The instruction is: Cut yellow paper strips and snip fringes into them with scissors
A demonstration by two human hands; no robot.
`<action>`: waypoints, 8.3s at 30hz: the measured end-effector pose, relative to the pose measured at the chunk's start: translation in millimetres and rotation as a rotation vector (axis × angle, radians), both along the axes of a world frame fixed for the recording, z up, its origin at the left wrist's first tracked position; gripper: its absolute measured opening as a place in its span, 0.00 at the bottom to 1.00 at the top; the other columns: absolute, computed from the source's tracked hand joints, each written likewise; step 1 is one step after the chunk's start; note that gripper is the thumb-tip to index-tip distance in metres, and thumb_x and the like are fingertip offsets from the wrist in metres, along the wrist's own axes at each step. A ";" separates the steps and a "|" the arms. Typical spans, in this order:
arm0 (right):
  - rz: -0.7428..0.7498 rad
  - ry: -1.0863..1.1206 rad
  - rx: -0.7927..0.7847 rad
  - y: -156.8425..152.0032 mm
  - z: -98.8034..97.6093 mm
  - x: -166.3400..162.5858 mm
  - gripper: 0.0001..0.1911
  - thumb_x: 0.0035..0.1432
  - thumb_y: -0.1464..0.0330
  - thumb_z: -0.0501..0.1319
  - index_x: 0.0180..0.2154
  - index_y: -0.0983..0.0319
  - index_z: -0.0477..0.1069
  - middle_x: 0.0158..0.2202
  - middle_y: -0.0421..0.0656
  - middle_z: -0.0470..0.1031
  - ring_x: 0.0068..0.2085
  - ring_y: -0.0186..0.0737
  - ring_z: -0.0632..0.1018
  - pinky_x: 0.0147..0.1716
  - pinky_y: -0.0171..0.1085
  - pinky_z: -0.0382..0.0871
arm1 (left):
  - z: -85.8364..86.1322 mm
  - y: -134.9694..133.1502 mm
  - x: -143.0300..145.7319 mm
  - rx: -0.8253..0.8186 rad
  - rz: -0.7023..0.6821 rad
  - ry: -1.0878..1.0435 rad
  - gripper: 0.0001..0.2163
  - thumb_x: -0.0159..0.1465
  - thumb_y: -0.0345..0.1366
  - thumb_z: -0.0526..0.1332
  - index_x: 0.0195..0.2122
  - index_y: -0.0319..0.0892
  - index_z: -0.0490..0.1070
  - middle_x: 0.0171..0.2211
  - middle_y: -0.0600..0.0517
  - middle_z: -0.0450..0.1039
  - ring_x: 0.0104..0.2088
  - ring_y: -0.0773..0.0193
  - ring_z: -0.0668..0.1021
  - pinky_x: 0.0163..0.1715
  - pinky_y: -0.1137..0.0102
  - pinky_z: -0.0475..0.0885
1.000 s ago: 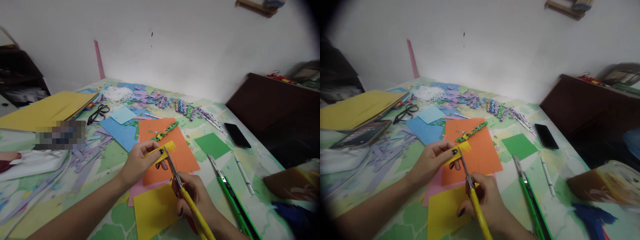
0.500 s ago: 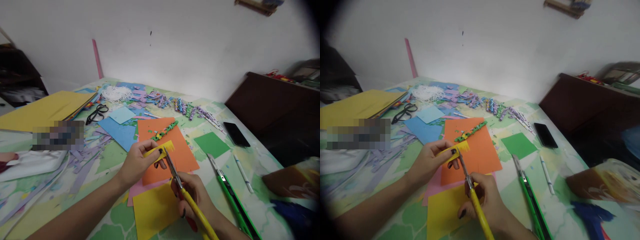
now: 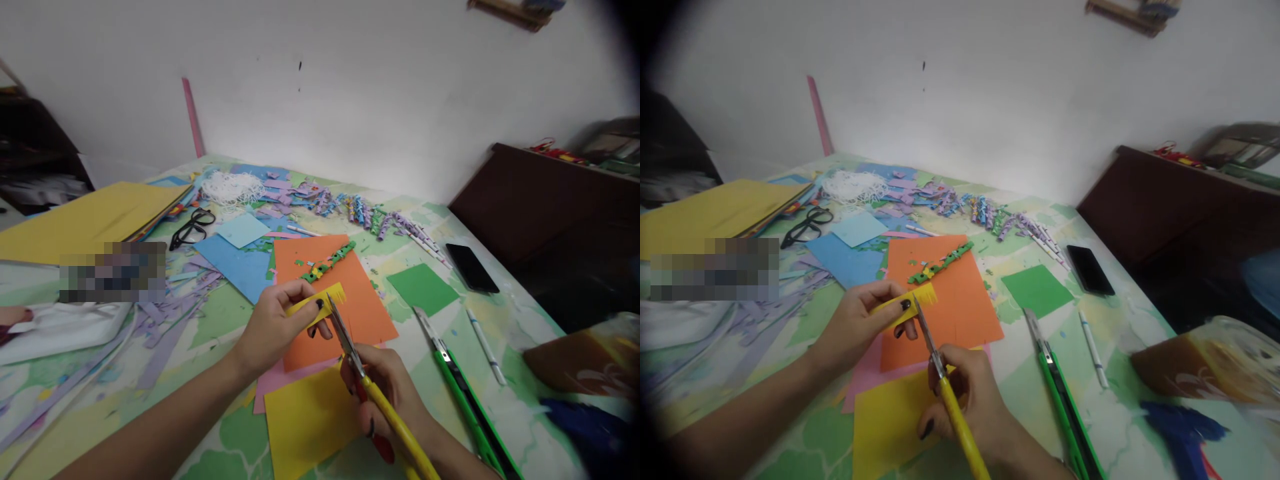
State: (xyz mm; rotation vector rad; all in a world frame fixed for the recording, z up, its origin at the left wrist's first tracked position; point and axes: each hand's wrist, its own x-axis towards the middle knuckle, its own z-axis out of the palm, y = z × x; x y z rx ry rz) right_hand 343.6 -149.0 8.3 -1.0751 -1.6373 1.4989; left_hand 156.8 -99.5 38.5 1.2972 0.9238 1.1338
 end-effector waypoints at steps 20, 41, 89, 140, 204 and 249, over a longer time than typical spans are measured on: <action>-0.002 0.041 -0.011 1.3 0.2 -1.0 0.34 0.34 0.38 0.65 0.23 0.61 0.59 0.17 0.33 0.53 0.18 0.28 0.56 0.13 0.29 0.54 | -0.8 -0.2 1.9 -0.001 0.019 0.001 0.08 0.61 0.32 0.61 0.25 0.38 0.70 0.18 0.56 0.76 0.21 0.72 0.75 0.23 0.78 0.67; -0.018 0.045 -0.049 0.4 -2.3 -2.7 0.33 0.33 0.40 0.68 0.22 0.61 0.59 0.16 0.32 0.53 0.19 0.28 0.56 0.15 0.30 0.49 | -0.8 0.9 1.5 0.000 0.012 0.000 0.08 0.61 0.32 0.60 0.25 0.38 0.70 0.18 0.55 0.76 0.20 0.72 0.75 0.23 0.77 0.67; -0.023 0.000 -0.093 1.0 -0.5 -3.4 0.30 0.36 0.46 0.70 0.22 0.60 0.57 0.17 0.31 0.53 0.19 0.28 0.57 0.15 0.29 0.50 | -0.4 0.6 1.6 -0.023 0.013 -0.018 0.08 0.62 0.32 0.60 0.26 0.39 0.70 0.19 0.55 0.76 0.21 0.70 0.75 0.24 0.75 0.67; -0.035 0.016 -0.111 0.8 0.1 -3.3 0.34 0.31 0.40 0.68 0.22 0.61 0.59 0.17 0.32 0.53 0.19 0.28 0.55 0.16 0.30 0.48 | 1.2 0.6 1.6 -0.009 0.020 -0.012 0.07 0.61 0.30 0.60 0.25 0.38 0.70 0.18 0.55 0.76 0.21 0.72 0.75 0.23 0.78 0.67; -0.018 -0.006 -0.089 0.2 -1.3 -2.6 0.34 0.32 0.40 0.67 0.23 0.61 0.59 0.17 0.32 0.55 0.19 0.28 0.57 0.16 0.30 0.49 | 0.3 1.2 1.5 -0.024 0.015 0.008 0.07 0.61 0.31 0.59 0.25 0.39 0.69 0.18 0.54 0.76 0.21 0.70 0.76 0.23 0.76 0.67; -0.026 0.008 -0.115 1.5 1.3 -3.8 0.29 0.34 0.49 0.72 0.22 0.61 0.58 0.17 0.31 0.54 0.19 0.27 0.57 0.15 0.29 0.48 | 1.3 0.8 1.3 -0.026 0.018 0.002 0.07 0.61 0.30 0.59 0.25 0.39 0.69 0.18 0.55 0.76 0.21 0.72 0.76 0.23 0.77 0.67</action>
